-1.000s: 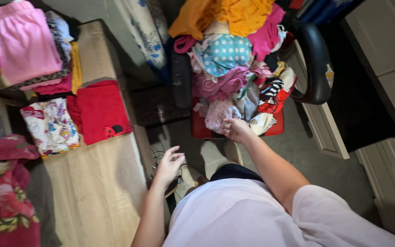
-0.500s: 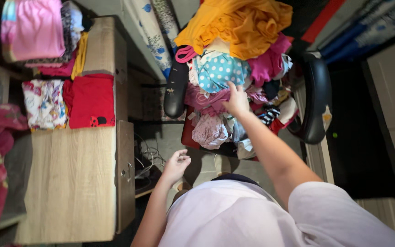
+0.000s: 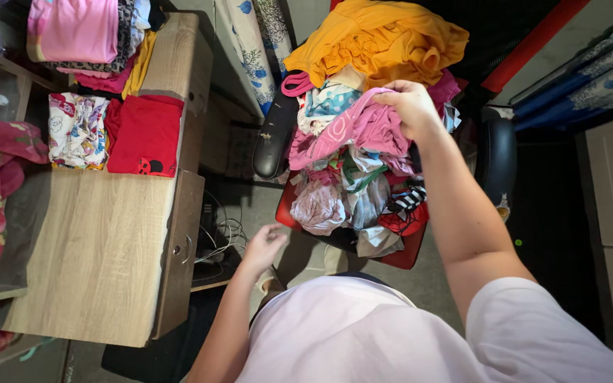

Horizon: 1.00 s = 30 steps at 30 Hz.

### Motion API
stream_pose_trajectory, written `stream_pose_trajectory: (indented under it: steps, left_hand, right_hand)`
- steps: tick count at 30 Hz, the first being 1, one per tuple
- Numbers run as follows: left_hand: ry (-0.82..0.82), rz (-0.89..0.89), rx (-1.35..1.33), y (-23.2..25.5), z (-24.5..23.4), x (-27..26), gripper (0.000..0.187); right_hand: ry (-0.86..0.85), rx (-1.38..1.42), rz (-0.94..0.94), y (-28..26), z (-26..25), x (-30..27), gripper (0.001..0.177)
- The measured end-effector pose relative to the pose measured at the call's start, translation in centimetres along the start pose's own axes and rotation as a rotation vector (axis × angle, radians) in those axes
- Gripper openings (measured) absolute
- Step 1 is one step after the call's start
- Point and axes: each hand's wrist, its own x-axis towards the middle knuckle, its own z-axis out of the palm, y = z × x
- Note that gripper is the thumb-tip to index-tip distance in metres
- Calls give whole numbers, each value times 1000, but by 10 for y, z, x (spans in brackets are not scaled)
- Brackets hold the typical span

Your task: The person folds multiple pieces of children's clothing one by one on a small wooden table. Items include a red shirt, pink shorts, a pink t-shirt, a yellow top, a cream shirt, and a pink Barbie shirt. Each item is smoothed, folded, and stacked on the table.

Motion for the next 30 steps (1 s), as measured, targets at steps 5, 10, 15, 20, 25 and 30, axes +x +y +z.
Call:
stream_pose_trajectory:
  steps: [5,10,15,20,25,30]
  left_hand:
    - [-27,65,93,60,28,15,67]
    - [185,695,313,164,58,4,126]
    - [347,1031,203,233,84,-26,116]
    - [172,798,-527,238,78,-23,41]
    - [416,727,-539,216,29,-10,23]
    - [632,511,-709,196,-38,-14,34]
  right_hand:
    - [-254,150,90,-31,12,-34,11]
    - [-369,258,168,-44,41,-59,15]
    - [-328,326,379,-44,69,-77,20]
    - [-610,341,206,-31,73,-88,36]
    - [-521,93,170,-16,67,-85,38]
    - [-587,-284,35,-21,64,-82,32]
